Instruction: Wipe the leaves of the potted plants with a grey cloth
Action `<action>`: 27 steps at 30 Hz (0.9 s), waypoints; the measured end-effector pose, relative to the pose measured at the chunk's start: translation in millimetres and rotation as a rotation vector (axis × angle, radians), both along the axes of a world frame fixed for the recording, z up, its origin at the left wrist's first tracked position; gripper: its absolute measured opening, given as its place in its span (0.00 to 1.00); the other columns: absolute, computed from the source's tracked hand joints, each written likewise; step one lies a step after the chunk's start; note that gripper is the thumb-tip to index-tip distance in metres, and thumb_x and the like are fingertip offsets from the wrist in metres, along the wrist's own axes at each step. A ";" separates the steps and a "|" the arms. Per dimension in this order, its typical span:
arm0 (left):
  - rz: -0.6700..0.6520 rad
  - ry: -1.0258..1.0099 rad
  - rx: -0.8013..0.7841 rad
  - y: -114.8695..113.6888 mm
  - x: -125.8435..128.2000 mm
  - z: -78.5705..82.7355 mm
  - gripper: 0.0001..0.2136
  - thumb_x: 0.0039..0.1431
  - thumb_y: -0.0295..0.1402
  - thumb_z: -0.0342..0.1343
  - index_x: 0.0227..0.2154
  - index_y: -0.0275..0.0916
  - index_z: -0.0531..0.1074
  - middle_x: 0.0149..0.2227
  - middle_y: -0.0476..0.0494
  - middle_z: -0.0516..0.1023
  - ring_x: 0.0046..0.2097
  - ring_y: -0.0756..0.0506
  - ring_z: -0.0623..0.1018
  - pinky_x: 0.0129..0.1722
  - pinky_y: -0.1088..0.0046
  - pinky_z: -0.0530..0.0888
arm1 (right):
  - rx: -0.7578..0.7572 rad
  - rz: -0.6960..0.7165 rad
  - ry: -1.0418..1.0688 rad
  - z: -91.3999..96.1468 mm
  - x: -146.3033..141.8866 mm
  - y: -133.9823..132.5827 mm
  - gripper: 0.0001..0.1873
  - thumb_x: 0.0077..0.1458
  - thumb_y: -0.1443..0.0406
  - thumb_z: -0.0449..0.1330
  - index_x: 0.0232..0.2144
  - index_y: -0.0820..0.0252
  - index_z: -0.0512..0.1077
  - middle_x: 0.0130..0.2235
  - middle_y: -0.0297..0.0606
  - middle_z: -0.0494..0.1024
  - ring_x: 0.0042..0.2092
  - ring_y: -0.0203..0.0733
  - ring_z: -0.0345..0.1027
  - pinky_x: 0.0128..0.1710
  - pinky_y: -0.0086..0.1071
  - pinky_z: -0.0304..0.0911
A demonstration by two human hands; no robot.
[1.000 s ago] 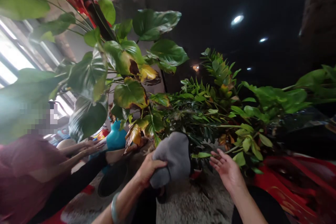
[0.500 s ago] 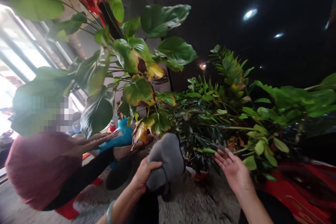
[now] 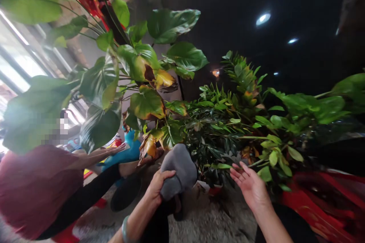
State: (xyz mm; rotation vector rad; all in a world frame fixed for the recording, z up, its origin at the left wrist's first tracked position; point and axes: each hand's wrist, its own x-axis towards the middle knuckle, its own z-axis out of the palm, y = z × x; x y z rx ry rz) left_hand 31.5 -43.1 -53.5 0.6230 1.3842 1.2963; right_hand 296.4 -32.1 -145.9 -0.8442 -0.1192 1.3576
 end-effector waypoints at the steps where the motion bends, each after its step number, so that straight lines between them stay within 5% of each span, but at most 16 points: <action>1: 0.003 0.005 0.050 -1.2 -1.9 6.9 0.10 0.28 0.27 0.64 0.21 0.35 0.74 0.19 0.45 0.76 0.21 0.46 0.74 0.21 0.72 0.71 | 0.010 0.001 -0.002 -1.1 0.8 0.2 0.11 0.39 0.67 0.62 0.31 0.57 0.72 0.30 0.41 0.80 0.31 0.48 0.75 0.35 0.43 0.72; 7: 0.252 -0.021 0.411 41.7 -3.2 68.2 0.14 0.31 0.27 0.65 0.27 0.38 0.73 0.24 0.50 0.78 0.25 0.49 0.76 0.26 0.74 0.73 | 0.080 -0.002 0.031 0.6 -4.3 4.5 0.13 0.39 0.66 0.64 0.32 0.57 0.72 0.34 0.41 0.80 0.36 0.48 0.76 0.43 0.45 0.71; 10: 0.189 -0.017 0.258 46.8 9.2 50.2 0.12 0.33 0.27 0.64 0.26 0.37 0.73 0.23 0.48 0.78 0.24 0.48 0.75 0.25 0.73 0.73 | 0.098 -0.003 0.077 6.9 -9.7 4.7 0.13 0.38 0.66 0.63 0.32 0.56 0.72 0.34 0.40 0.80 0.38 0.48 0.76 0.42 0.43 0.72; 13: -0.019 0.022 0.029 24.4 17.8 10.9 0.11 0.30 0.27 0.64 0.24 0.35 0.73 0.20 0.46 0.77 0.22 0.46 0.74 0.22 0.71 0.71 | 0.074 -0.001 0.099 11.1 -11.1 3.2 0.12 0.39 0.67 0.61 0.32 0.56 0.72 0.33 0.39 0.81 0.37 0.47 0.77 0.36 0.40 0.73; 15: -0.138 0.010 -0.020 7.4 17.6 -1.8 0.12 0.27 0.27 0.63 0.22 0.35 0.73 0.19 0.45 0.76 0.22 0.45 0.74 0.21 0.71 0.70 | 0.044 0.001 0.091 11.9 -9.7 2.1 0.11 0.40 0.68 0.61 0.31 0.56 0.72 0.31 0.39 0.81 0.33 0.46 0.76 0.32 0.39 0.73; 18: -0.093 -0.027 0.086 2.4 12.6 19.7 0.13 0.25 0.27 0.62 0.23 0.36 0.74 0.18 0.47 0.76 0.21 0.46 0.74 0.21 0.72 0.70 | 0.017 -0.006 0.084 11.7 -7.2 1.2 0.10 0.40 0.69 0.61 0.30 0.57 0.72 0.28 0.40 0.80 0.29 0.45 0.75 0.29 0.38 0.73; 23: 0.212 -0.102 0.424 40.0 17.7 82.1 0.16 0.31 0.29 0.65 0.30 0.38 0.73 0.25 0.51 0.79 0.25 0.48 0.77 0.27 0.73 0.73 | 0.050 -0.017 0.087 13.0 -9.2 1.4 0.09 0.41 0.68 0.62 0.30 0.57 0.72 0.29 0.40 0.80 0.30 0.45 0.76 0.30 0.37 0.73; 25: 0.151 -0.089 0.393 46.1 27.4 78.3 0.16 0.31 0.29 0.66 0.30 0.37 0.73 0.26 0.49 0.79 0.26 0.48 0.77 0.29 0.73 0.73 | 0.049 -0.016 0.091 14.9 -10.8 0.9 0.09 0.41 0.69 0.62 0.30 0.57 0.72 0.30 0.40 0.81 0.31 0.45 0.76 0.31 0.37 0.73; 27: -0.001 -0.038 0.252 38.7 37.4 57.3 0.16 0.29 0.29 0.66 0.27 0.35 0.74 0.23 0.48 0.78 0.24 0.47 0.75 0.27 0.71 0.72 | 0.011 -0.010 0.098 17.2 -11.2 -0.4 0.09 0.40 0.69 0.62 0.30 0.57 0.72 0.29 0.40 0.81 0.30 0.44 0.76 0.31 0.37 0.73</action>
